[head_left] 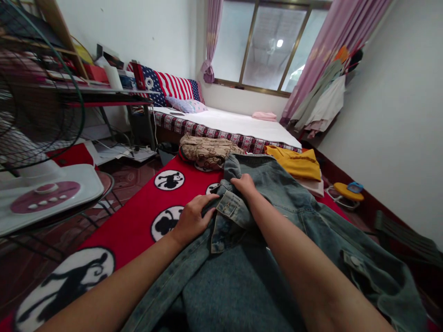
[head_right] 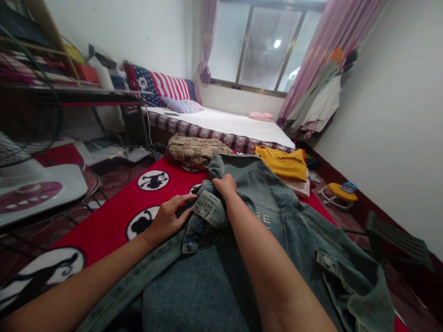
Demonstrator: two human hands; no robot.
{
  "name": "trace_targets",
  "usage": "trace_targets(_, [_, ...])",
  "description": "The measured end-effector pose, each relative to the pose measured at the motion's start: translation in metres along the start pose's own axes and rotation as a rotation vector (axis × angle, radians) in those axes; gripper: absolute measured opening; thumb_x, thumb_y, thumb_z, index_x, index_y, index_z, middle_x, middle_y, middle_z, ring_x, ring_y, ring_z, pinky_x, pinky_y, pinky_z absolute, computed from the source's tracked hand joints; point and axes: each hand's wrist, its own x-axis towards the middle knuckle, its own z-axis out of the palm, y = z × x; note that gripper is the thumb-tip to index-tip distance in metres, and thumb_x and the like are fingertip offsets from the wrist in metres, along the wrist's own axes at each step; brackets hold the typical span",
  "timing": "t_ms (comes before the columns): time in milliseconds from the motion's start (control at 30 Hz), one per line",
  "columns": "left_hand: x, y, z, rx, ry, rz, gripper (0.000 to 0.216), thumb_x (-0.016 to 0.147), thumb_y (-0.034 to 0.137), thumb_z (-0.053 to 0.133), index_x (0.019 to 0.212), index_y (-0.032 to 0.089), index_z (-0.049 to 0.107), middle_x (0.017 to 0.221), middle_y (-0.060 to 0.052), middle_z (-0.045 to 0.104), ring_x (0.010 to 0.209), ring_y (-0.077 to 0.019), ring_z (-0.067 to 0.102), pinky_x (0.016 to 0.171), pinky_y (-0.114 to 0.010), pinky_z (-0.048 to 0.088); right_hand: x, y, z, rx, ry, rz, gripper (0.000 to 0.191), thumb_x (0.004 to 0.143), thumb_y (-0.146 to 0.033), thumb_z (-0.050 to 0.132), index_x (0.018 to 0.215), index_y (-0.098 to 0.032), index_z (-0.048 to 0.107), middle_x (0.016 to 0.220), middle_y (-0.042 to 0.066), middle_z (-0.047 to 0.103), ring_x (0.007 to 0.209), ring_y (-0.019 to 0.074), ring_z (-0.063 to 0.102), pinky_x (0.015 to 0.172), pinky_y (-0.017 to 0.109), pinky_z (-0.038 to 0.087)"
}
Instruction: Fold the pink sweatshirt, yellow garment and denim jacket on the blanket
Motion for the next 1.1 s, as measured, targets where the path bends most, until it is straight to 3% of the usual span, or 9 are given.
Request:
trace_targets(100, [0.001,0.007,-0.002,0.051,-0.067,-0.294,0.068,0.076,0.042,0.072,0.136,0.018,0.049,0.116,-0.010,0.068,0.096,-0.0259,0.066,0.082,-0.036,0.052,-0.014,0.014,-0.015,0.096,0.119,-0.088,0.025,0.073,-0.031,0.047,0.082,-0.013,0.062,0.072,0.003,0.063,0.072,0.0205,0.060,0.063,0.027,0.047])
trace_targets(233, [0.011,0.026,-0.010,-0.096,-0.270,-0.281,0.028,0.082,0.037,0.063,0.101,0.017,0.070,0.087,-0.005,0.074,0.082,-0.0228,0.069,0.069,-0.028,0.049,-0.026,0.003,-0.048,0.377,0.452,-0.392,0.017,0.077,-0.032,0.045,0.078,-0.018,0.055,0.071,-0.001,0.057,0.068,0.0153,0.052,0.064,0.027,0.045])
trace_targets(400, [0.064,0.053,-0.031,-0.064,-0.011,-0.164,0.023,0.084,0.031,0.057,0.084,0.013,0.070,0.074,-0.005,0.071,0.069,-0.0192,0.066,0.062,-0.025,0.044,0.024,-0.060,-0.087,0.436,0.672,-0.682,0.015,0.085,-0.030,0.045,0.085,-0.019,0.055,0.081,0.001,0.058,0.081,0.0166,0.055,0.075,0.032,0.048])
trace_targets(533, [0.110,0.018,-0.031,0.130,0.122,-0.197,0.030,0.085,0.036,0.057,0.100,0.013,0.070,0.092,-0.010,0.073,0.087,-0.0241,0.067,0.075,-0.030,0.048,0.076,-0.093,-0.090,0.314,0.417,-0.768,0.026,0.089,-0.033,0.050,0.112,-0.020,0.055,0.107,0.005,0.064,0.102,0.0176,0.056,0.092,0.037,0.048])
trace_targets(633, [0.112,-0.034,-0.021,0.231,-0.028,-0.378,0.058,0.084,0.041,0.061,0.133,0.012,0.053,0.113,-0.016,0.068,0.104,-0.0292,0.064,0.086,-0.035,0.048,0.074,-0.075,-0.076,0.154,0.089,-0.690,0.050,0.083,-0.038,0.063,0.128,-0.021,0.050,0.128,0.011,0.060,0.122,0.0262,0.052,0.101,0.048,0.044])
trace_targets(733, [0.082,-0.072,-0.020,0.275,-0.198,-0.441,0.081,0.081,0.046,0.061,0.146,0.004,0.034,0.128,-0.024,0.058,0.112,-0.0318,0.060,0.092,-0.039,0.047,0.026,-0.032,-0.067,-0.046,-0.078,-0.668,0.063,0.074,-0.035,0.073,0.131,-0.017,0.052,0.142,0.017,0.049,0.136,0.0323,0.040,0.113,0.052,0.032])
trace_targets(900, [0.012,-0.067,-0.065,0.161,-0.279,-0.412,0.070,0.080,0.061,0.051,0.131,0.013,0.055,0.122,-0.015,0.063,0.102,-0.0281,0.064,0.090,-0.038,0.050,-0.109,0.046,-0.109,-0.101,-0.239,-0.659,0.041,0.086,-0.043,0.059,0.123,-0.024,0.062,0.141,0.011,0.052,0.130,0.0294,0.049,0.109,0.051,0.038])
trace_targets(1000, [-0.025,-0.040,-0.096,0.126,-0.374,-0.529,0.079,0.076,0.072,0.049,0.133,0.018,0.052,0.105,-0.010,0.070,0.088,-0.0269,0.068,0.079,-0.036,0.053,-0.176,0.090,-0.153,-0.176,-0.097,-0.501,0.036,0.086,-0.047,0.057,0.118,-0.031,0.065,0.140,0.008,0.053,0.128,0.0309,0.051,0.108,0.053,0.039])
trace_targets(1100, [-0.056,-0.016,-0.108,0.153,-0.402,-0.514,0.079,0.077,0.071,0.051,0.138,0.021,0.048,0.118,-0.010,0.068,0.099,-0.0290,0.067,0.086,-0.037,0.052,-0.221,0.139,-0.175,-0.271,0.034,-0.199,0.053,0.079,-0.056,0.058,0.126,-0.031,0.060,0.127,0.013,0.061,0.113,0.0360,0.061,0.097,0.057,0.048])
